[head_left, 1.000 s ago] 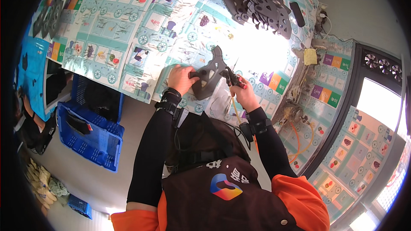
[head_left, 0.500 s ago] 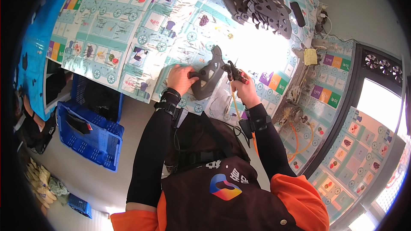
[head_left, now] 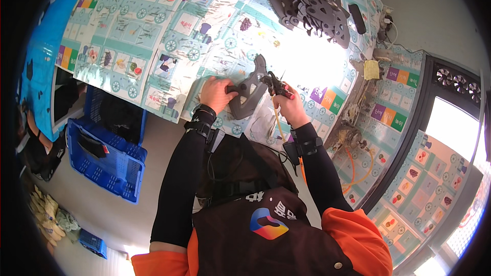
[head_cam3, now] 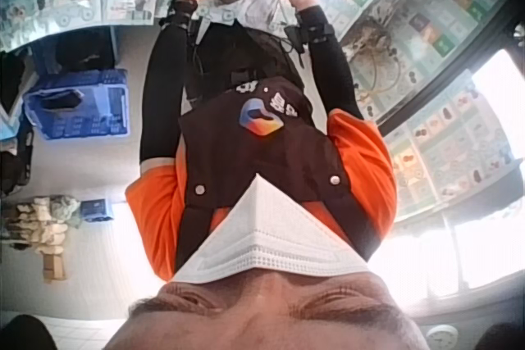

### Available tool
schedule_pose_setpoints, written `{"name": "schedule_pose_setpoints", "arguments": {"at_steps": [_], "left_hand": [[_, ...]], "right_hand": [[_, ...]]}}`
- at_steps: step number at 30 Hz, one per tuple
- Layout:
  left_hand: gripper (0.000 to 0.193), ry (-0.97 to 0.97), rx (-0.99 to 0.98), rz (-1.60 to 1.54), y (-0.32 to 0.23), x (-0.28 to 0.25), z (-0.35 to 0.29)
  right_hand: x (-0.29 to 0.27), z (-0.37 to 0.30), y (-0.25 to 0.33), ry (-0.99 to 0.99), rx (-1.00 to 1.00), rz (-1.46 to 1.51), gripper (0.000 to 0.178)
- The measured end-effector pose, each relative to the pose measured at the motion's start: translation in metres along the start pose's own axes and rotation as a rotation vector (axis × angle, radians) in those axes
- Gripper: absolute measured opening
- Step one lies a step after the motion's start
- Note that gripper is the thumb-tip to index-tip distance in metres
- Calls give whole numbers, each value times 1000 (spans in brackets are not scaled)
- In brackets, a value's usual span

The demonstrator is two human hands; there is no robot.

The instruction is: The person prepares shoe components by using a tool to apply localized heat or glue to specific points on gray synthetic material parts, then places them on the table.

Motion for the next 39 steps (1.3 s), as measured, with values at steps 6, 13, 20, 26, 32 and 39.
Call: {"name": "schedule_pose_setpoints", "arguments": {"at_steps": [6,13,20,26,32,39], "left_hand": [[26,-3,0,0,-2,0,1],[25,-34,6,17,0,2,0],[27,-17,-8,7,2,2,0],[26,-2,7,0,1,3,2],[25,-23,28,2,4,4,2],[25,-30,57,-20,1,2,0]], "right_hand": [[0,0,-9,28,-2,4,17],[-1,-6,-15,36,70,9,19],[0,-18,-12,54,212,25,23],[5,-14,-19,52,174,95,27],[13,-7,-25,53,171,158,39],[16,-6,-17,85,162,106,45]]}}
Point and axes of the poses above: each hand's wrist, its own z-axis towards the middle knuckle, its own x-axis out of the palm, y = z × x, the point moved 3 cm from there along z, towards the middle knuckle, and after that the axes turned 8 degrees about y, right-handed, at the moved point
